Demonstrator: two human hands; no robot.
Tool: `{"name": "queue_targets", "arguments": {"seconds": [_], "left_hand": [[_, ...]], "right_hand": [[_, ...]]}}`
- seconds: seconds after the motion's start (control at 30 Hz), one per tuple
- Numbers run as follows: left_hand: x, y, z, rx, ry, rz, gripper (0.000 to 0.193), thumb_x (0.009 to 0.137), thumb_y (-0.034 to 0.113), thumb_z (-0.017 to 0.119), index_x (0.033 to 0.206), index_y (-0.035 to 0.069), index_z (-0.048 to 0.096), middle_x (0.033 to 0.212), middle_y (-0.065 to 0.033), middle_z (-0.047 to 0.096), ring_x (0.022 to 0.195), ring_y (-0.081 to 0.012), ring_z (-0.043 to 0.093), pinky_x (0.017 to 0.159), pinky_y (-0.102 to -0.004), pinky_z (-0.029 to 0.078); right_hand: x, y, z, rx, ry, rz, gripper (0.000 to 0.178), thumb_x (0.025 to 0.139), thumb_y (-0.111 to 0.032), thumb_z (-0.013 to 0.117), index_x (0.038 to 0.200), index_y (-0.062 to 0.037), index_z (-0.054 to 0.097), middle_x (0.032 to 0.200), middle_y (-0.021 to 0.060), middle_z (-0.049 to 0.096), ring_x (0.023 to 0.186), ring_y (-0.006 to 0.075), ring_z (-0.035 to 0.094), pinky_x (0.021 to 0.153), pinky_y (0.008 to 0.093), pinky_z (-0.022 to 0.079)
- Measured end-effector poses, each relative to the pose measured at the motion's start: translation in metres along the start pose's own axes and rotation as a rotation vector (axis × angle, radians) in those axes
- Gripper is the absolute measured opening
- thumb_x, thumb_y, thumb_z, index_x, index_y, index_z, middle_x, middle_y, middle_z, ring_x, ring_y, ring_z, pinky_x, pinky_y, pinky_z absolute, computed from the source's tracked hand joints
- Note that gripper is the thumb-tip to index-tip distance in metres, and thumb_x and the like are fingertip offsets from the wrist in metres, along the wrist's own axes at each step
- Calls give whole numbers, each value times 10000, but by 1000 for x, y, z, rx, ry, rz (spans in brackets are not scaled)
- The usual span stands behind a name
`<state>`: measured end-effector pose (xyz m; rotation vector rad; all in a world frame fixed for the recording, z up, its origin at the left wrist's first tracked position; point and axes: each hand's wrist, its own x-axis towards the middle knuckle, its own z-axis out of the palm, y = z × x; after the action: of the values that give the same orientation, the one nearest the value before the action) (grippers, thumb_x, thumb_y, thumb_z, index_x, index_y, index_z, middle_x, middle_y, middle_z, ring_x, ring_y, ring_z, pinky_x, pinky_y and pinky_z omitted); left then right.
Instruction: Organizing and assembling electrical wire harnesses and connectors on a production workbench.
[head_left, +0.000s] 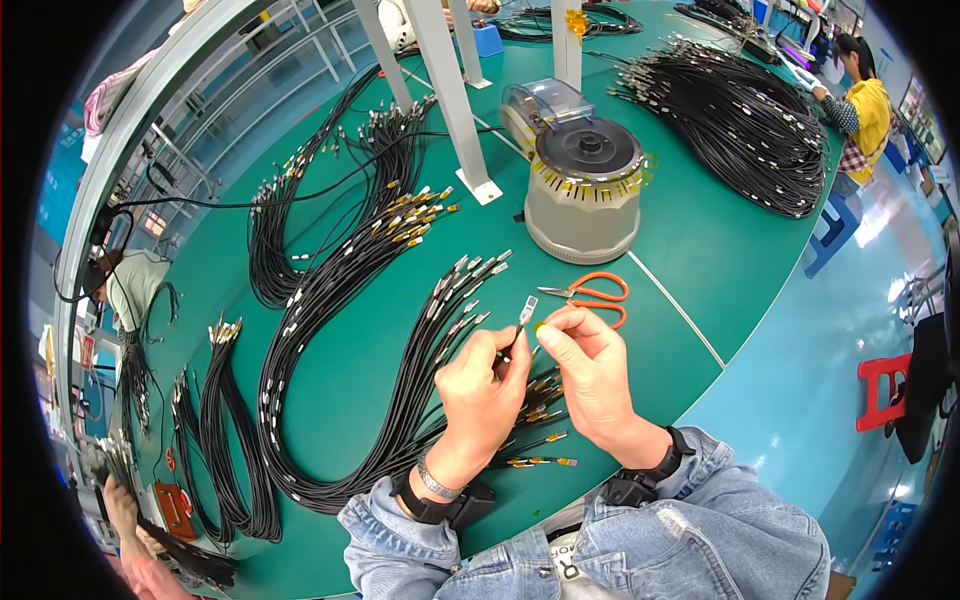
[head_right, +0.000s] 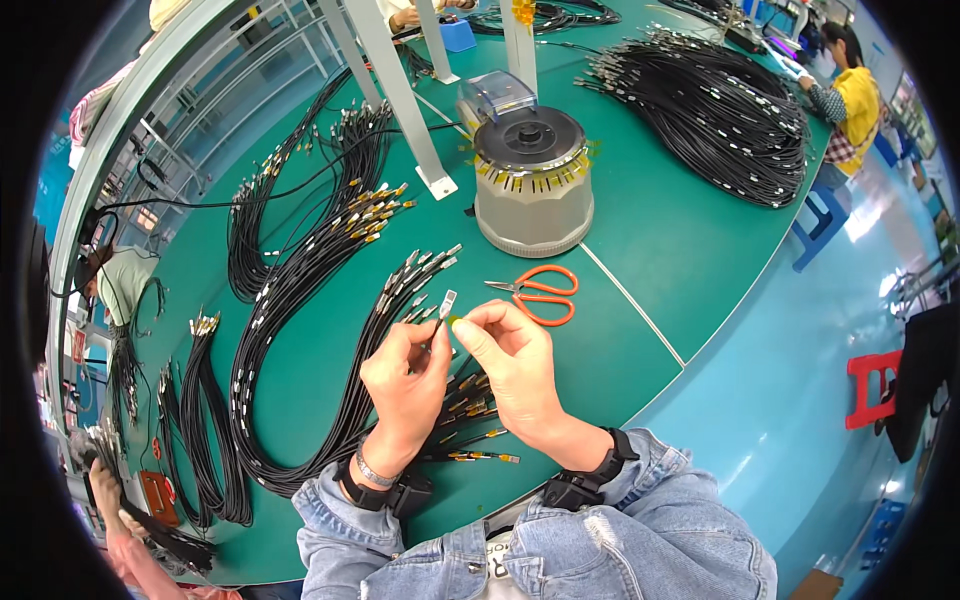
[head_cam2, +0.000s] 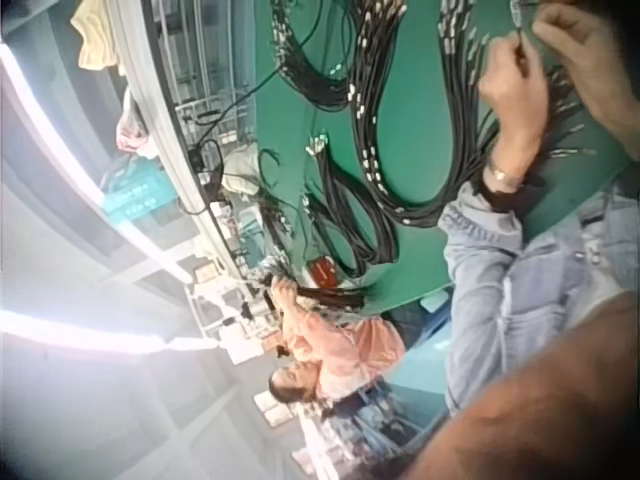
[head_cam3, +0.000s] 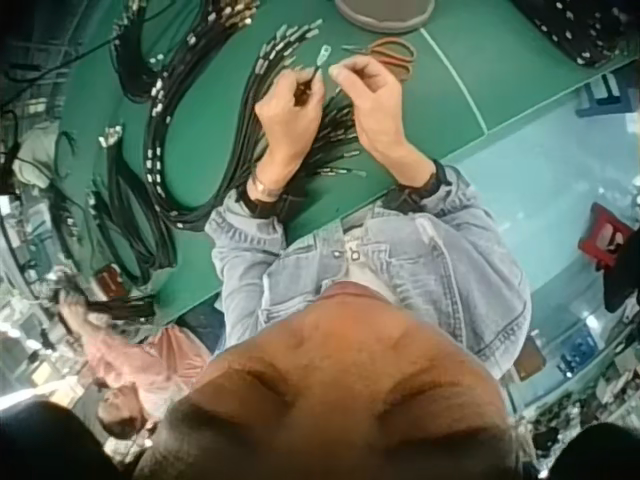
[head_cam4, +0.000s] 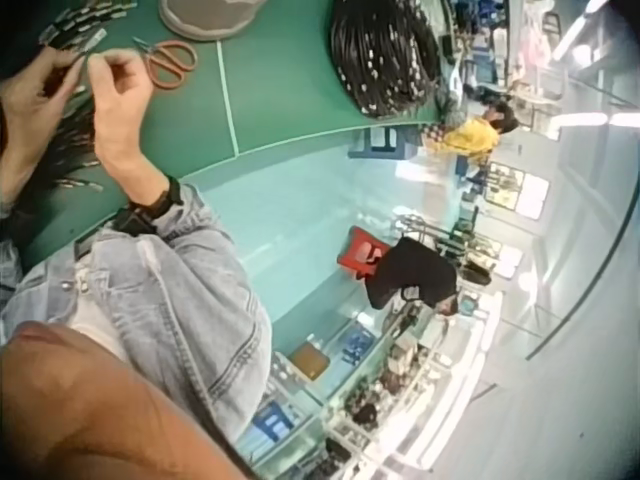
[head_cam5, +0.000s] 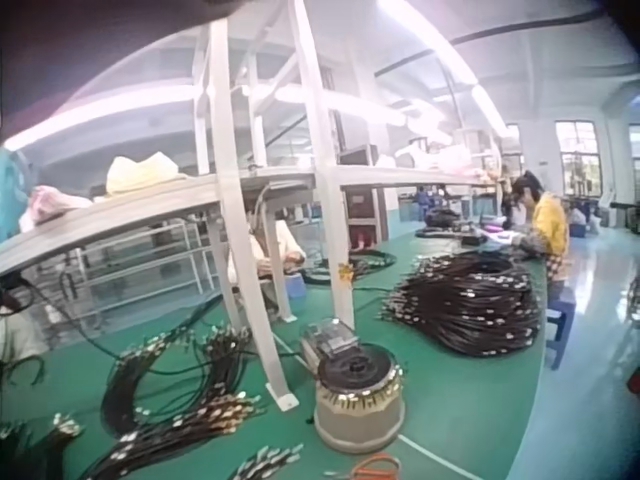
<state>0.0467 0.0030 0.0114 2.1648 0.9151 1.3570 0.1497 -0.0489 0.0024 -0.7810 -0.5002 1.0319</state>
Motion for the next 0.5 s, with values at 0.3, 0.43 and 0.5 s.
{"name": "queue_targets", "arguments": {"seconds": [0.3, 0.43, 0.5], "left_hand": [[-3, 3, 1, 6, -10, -21, 127, 743, 20, 698, 790, -1, 582, 592, -56, 558, 427, -100, 502, 385, -232, 388], [-3, 4, 2, 15, -2, 9, 129, 741, 18, 699, 788, 3, 580, 598, -55, 557, 423, -103, 501, 381, -234, 384], [-3, 4, 2, 20, -1, 20, 130, 740, 17, 700, 786, 4, 579, 600, -55, 556, 422, -105, 500, 380, -234, 382]], "right_hand": [[2, -2, 2, -25, -23, -3, 54, 826, -13, 610, 846, -18, 561, 863, 12, 559, 813, 88, 533, 772, 233, 419], [3, -2, 2, -36, -16, -25, 63, 833, -41, 625, 852, -5, 577, 837, 8, 573, 774, 67, 517, 706, 211, 416], [3, -1, 2, -37, -16, -17, 60, 833, -40, 624, 850, -4, 579, 831, 7, 573, 774, 65, 515, 701, 210, 415]]}}
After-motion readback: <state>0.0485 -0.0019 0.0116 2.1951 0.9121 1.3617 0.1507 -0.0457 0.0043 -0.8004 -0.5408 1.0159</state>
